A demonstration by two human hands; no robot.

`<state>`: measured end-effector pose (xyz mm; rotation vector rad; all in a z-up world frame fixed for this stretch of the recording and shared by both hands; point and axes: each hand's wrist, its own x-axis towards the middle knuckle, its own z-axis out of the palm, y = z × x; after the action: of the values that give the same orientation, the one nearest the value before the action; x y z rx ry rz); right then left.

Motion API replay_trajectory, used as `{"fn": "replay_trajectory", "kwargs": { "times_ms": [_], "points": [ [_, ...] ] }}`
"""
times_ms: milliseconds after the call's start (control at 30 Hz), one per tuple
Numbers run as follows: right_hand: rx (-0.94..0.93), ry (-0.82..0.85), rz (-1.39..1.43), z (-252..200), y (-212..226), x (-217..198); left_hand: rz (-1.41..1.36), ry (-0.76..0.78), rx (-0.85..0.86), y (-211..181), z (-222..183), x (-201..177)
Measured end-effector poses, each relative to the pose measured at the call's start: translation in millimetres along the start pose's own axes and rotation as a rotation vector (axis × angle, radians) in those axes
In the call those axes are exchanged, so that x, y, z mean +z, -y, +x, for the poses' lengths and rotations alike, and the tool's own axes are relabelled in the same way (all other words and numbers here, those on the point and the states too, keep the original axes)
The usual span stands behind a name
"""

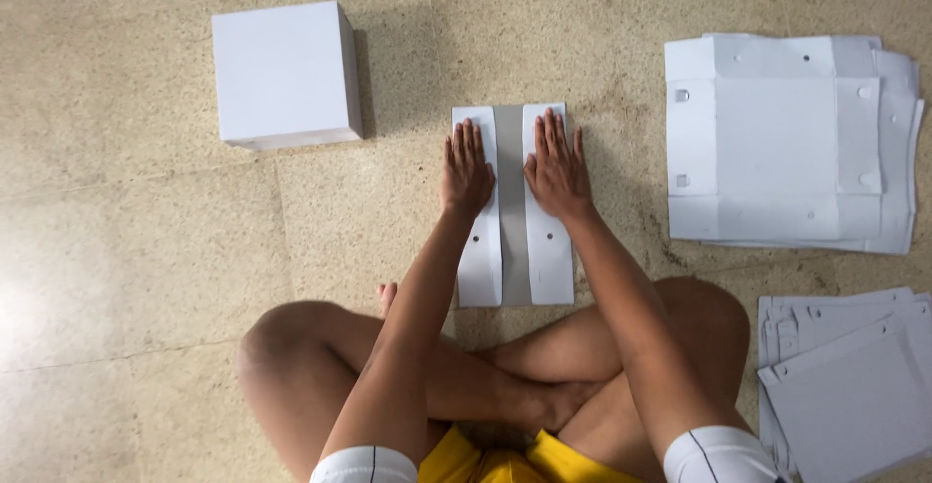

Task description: The person folds and assembles white cardboard boxes from flat sheets by hand while sitting on the floor.

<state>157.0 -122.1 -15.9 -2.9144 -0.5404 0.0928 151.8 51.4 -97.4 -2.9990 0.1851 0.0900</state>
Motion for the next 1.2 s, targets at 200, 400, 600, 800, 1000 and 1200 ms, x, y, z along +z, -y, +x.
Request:
{"fn": "replay_trajectory", "kwargs": {
  "times_ms": [200, 400, 600, 800, 1000, 1200],
  "points": [
    [0.042, -0.134, 0.241, -16.0, 5.9, -43.4, 0.028, 0.035, 0.011, 32.3, -43.0, -111.0],
    [0.009, -0.126, 0.296, -124.3, -27.2, -59.1, 0.047, 0.153, -0.119, 88.6, -142.9, -72.9],
    [0.243, 0.087, 0.353, -156.6, -19.0, -34.8, -0.112, 0.211, -0.092, 61.7, -145.7, -75.4],
    [0.026, 0.233, 0.213, -176.3, 40.0, -68.3, -0.094, 0.151, 0.086, 37.8, -178.1, -68.4],
    [-0.113, 0.445, 0.032, -157.4, 37.2, -48.2, 0.056, 0.096, 0.122, 29.7, -164.7, -27.7],
    [-0.193, 0.315, -0.145, -141.3, 7.2, 49.8, 0.15, 0.386, 0.233, 8.1, -145.9, -45.2]
  ]
}}
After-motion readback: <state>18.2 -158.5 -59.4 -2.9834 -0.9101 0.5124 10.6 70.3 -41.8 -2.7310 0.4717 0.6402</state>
